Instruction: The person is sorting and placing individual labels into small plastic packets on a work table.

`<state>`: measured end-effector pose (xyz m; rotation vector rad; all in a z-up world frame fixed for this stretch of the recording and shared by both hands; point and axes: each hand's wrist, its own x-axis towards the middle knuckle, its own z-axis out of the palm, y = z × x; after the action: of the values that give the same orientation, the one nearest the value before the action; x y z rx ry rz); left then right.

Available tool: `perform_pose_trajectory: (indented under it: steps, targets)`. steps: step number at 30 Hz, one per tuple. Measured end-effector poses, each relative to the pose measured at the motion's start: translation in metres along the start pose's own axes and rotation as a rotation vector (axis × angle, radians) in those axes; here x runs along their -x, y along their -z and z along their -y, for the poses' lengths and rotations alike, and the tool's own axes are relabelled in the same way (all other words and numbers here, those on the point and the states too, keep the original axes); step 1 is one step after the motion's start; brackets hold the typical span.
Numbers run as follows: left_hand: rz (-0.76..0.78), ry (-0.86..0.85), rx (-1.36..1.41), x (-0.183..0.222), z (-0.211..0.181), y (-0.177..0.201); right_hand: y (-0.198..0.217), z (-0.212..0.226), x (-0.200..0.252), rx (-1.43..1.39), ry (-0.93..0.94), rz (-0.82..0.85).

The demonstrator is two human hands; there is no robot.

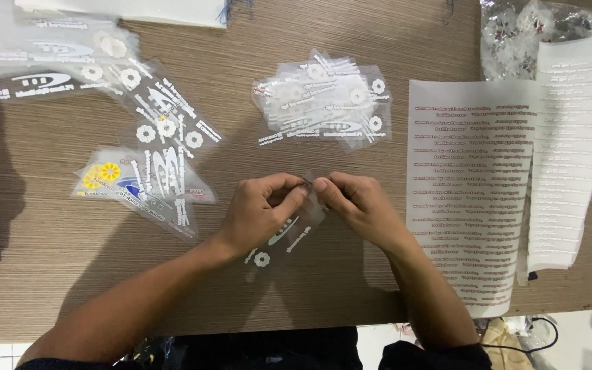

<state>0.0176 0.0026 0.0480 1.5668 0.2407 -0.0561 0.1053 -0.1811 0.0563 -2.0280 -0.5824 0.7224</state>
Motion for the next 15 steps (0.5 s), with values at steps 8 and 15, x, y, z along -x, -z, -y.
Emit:
perform_pose_trajectory:
  steps: [8,15]
  targets:
    - [0.015,-0.027,-0.019,0.0,0.002,-0.001,0.001,0.002,0.0,0.016,0.002,0.003]
    - [-0.008,0.0,0.019,-0.001,-0.006,-0.001,0.007,-0.006,0.002,-0.121,0.003,-0.005]
